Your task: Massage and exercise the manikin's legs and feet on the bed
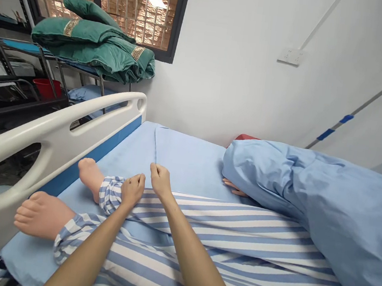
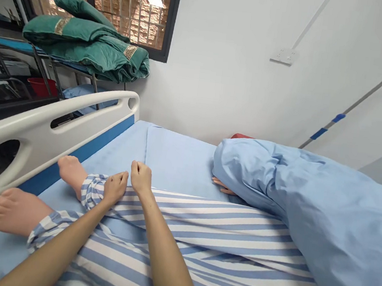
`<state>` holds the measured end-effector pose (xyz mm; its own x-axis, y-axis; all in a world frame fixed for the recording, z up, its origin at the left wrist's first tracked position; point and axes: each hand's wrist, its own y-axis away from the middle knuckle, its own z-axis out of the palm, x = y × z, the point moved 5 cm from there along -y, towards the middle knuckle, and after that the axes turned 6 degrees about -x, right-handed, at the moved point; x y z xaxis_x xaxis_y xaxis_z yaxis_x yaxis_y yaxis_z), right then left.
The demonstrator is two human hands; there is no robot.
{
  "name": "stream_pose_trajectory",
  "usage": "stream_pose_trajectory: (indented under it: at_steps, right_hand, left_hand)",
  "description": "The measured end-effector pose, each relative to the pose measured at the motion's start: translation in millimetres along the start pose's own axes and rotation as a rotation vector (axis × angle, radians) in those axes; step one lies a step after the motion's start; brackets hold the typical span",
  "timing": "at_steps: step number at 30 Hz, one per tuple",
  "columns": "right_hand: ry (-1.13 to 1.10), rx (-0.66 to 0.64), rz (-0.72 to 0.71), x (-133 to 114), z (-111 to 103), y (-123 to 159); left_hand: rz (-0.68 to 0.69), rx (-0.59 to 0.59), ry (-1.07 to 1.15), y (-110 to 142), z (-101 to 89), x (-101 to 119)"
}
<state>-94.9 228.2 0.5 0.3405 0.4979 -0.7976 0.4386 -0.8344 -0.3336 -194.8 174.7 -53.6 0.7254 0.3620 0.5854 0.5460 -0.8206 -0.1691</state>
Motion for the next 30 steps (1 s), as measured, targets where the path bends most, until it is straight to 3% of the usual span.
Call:
stream_pose_trajectory:
  at_steps: [5, 8, 11, 15, 20, 25, 30]
  right_hand:
    - [0.042, -0.037, 0.022, 26, 20, 21]
    - [-0.016, -0.007, 0.026, 31, 20, 21]
    - [-0.109, 0.026, 0.056, 34, 16, 18]
    - [-0.256, 0.048, 0.104, 41, 13, 15]
    - [-0.405, 0.086, 0.144, 47, 10, 12]
    - [-0.469, 0.178, 0.196, 52, 6, 13]
    - [-0.455, 0.169, 0.200, 55, 8, 13]
  left_hand:
    - [0.031, -0.011, 0.009, 1, 1.8, 0]
    - [0.040, -0.029, 0.077, 0, 1.4, 3]
    - [0.001, -0.013, 0.314, -7, -3.1, 15]
    - [-0.126, 0.094, 0.655, -22, -8.1, 41]
    - [-0.184, 0.116, 0.830, -20, 9.1, 56]
    - [-0.061, 0.032, 0.650, 1, 26.6, 48]
    - [0.010, 0.018, 0.510, 3, 26.2, 48]
